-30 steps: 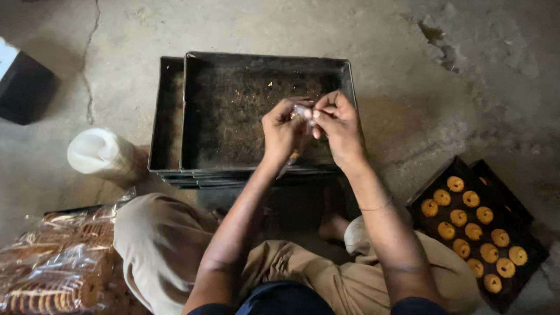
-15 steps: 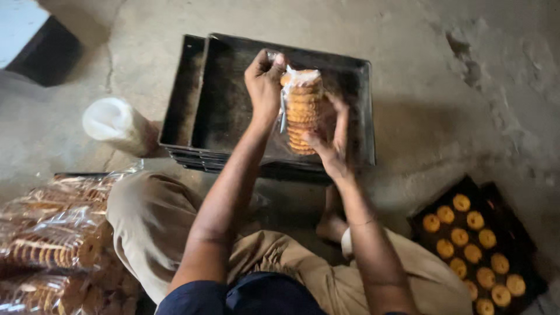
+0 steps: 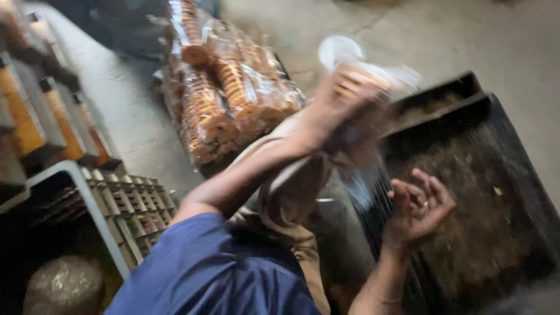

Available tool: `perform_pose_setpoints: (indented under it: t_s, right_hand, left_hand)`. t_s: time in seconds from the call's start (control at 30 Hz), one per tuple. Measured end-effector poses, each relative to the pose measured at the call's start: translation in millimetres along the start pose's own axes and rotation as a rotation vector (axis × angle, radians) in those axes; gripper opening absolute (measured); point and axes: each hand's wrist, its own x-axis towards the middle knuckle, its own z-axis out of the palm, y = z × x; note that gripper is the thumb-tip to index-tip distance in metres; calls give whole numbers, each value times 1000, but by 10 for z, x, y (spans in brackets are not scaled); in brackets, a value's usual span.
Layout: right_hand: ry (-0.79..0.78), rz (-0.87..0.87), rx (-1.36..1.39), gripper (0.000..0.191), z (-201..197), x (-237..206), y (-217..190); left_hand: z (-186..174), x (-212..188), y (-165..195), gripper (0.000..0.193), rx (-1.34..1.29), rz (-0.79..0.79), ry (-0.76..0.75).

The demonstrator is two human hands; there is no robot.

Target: The person sits on the floor and packs round, ridged cookies from metal baking trays into clear plastic bags. They place cookies into the bags, fold the tops, and set the filled bags aside on a stack of previously packed items.

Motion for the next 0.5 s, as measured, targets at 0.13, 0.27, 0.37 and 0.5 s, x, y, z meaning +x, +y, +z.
perform_pose_setpoints:
  t_s: [0.13, 0.27, 0.37, 0.5]
  right_hand:
    - [-161, -13, -68, 44, 153, 27, -52]
    - [-215, 29, -31, 41, 283, 40, 133]
    - [-276, 74, -275, 29, 417, -43, 352]
    - [-364, 143, -565, 17, 549, -286, 921]
  left_hand:
    - [-1549, 94, 51, 54, 298, -113, 435]
    - [-2548, 40, -471, 72, 998, -121, 619]
    - [-2955, 72, -955, 76, 1435, -100, 618]
    - [-3071, 16, -1068, 69, 1557, -157, 598]
